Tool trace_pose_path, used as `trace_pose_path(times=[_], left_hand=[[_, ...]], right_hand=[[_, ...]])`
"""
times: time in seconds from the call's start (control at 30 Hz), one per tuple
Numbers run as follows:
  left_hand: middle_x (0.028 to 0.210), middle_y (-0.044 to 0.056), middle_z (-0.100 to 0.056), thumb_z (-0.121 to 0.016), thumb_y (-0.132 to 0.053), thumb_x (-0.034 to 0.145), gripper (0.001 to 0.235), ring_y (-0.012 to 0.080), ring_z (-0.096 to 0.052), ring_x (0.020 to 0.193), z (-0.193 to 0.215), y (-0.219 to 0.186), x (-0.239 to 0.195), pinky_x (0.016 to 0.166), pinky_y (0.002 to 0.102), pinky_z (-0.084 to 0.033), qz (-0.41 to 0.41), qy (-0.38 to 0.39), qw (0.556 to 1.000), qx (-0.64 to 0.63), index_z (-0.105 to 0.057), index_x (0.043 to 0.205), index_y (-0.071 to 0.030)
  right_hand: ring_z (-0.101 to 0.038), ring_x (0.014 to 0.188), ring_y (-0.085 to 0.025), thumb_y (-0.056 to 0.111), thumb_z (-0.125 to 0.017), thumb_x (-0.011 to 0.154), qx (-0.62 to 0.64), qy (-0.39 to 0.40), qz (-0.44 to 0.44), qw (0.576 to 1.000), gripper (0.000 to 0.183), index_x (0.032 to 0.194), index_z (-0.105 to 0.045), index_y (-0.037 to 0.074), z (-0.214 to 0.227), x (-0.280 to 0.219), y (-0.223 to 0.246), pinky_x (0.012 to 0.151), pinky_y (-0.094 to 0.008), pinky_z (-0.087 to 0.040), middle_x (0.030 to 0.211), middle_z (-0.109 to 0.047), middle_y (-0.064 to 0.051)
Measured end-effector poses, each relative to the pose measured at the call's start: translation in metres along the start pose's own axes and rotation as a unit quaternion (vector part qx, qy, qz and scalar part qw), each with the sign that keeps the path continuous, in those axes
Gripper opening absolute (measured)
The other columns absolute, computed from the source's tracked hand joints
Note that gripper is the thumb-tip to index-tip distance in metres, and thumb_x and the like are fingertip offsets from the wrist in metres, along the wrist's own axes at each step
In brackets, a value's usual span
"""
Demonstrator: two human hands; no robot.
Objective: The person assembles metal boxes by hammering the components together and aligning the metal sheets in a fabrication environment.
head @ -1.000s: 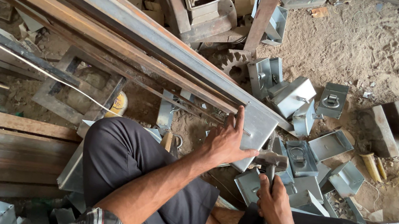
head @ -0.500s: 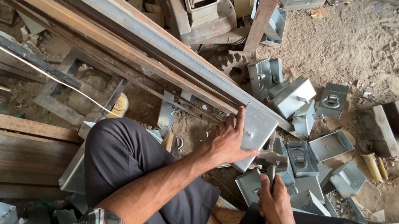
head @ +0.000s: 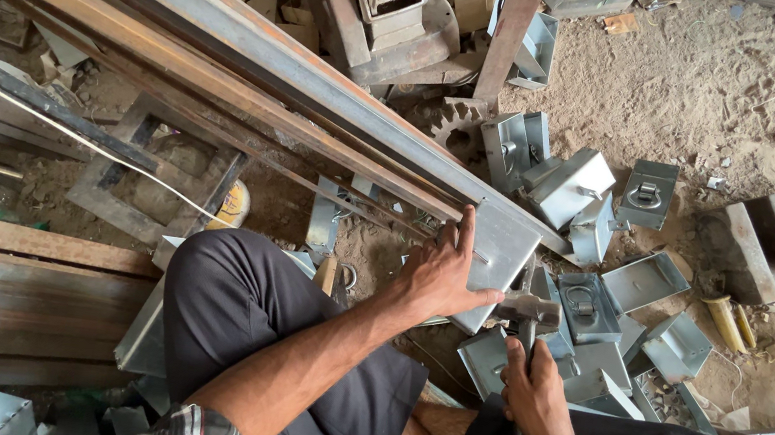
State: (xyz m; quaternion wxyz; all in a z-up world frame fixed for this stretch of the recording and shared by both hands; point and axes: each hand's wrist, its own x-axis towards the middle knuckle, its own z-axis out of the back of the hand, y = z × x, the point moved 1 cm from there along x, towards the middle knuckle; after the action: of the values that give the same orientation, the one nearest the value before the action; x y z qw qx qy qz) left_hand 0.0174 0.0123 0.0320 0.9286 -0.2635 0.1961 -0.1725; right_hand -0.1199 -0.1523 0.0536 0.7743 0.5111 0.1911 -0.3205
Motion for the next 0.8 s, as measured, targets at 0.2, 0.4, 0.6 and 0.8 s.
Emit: trace_pose_path(times=[0.2, 0.4, 0.6, 0.8], left_hand=[[0.149, 0.045, -0.033, -0.077, -0.065, 0.077, 0.135, 0.0517, -0.058, 0.121, 0.003, -0.001, -0.001, 0.092, 0.056, -0.058, 0.010, 0.017, 1.000, -0.003, 0.003, 0.159, 0.008], [0.145, 0.047, -0.032, -0.082, -0.065, 0.076, 0.138, 0.0555, -0.055, 0.123, 0.003, -0.001, -0.002, 0.094, 0.063, -0.052, -0.030, -0.041, 0.999, 0.000, 0.004, 0.156, 0.008], [0.168, 0.041, 0.001, -0.073, -0.069, 0.069, 0.143, 0.0573, -0.070, 0.109, 0.005, 0.009, -0.003, 0.077, 0.056, -0.068, 0.107, 0.107, 0.984, -0.091, 0.015, 0.168, -0.014], [0.157, 0.046, 0.004, -0.094, -0.071, 0.052, 0.171, 0.0651, -0.029, 0.138, -0.028, 0.032, -0.006, 0.112, 0.058, -0.042, 0.020, 0.039, 0.992, -0.120, 0.024, 0.156, -0.003]], right_hand=[[-0.052, 0.049, -0.017, 0.034, -0.057, 0.100, -0.002, -0.004, -0.005, 1.000, 0.033, 0.095, -0.052, 0.001, 0.000, -0.001, 0.002, 0.040, -0.034, -0.043, 0.067, -0.059, -0.012], [-0.052, 0.049, -0.017, 0.034, -0.057, 0.101, 0.009, 0.002, 0.004, 1.000, 0.035, 0.094, -0.052, 0.000, 0.000, -0.003, 0.005, 0.040, -0.033, -0.043, 0.068, -0.059, -0.011], [-0.042, 0.048, -0.010, 0.035, -0.052, 0.101, 0.112, 0.019, 0.001, 0.994, 0.029, 0.105, -0.063, 0.008, 0.004, -0.010, 0.007, 0.039, -0.028, -0.034, 0.067, -0.050, -0.003], [-0.038, 0.042, -0.013, 0.040, -0.039, 0.110, 0.175, -0.040, 0.061, 0.982, 0.041, 0.107, -0.055, 0.003, 0.015, -0.017, 0.018, 0.036, -0.031, -0.031, 0.061, -0.043, -0.003]])
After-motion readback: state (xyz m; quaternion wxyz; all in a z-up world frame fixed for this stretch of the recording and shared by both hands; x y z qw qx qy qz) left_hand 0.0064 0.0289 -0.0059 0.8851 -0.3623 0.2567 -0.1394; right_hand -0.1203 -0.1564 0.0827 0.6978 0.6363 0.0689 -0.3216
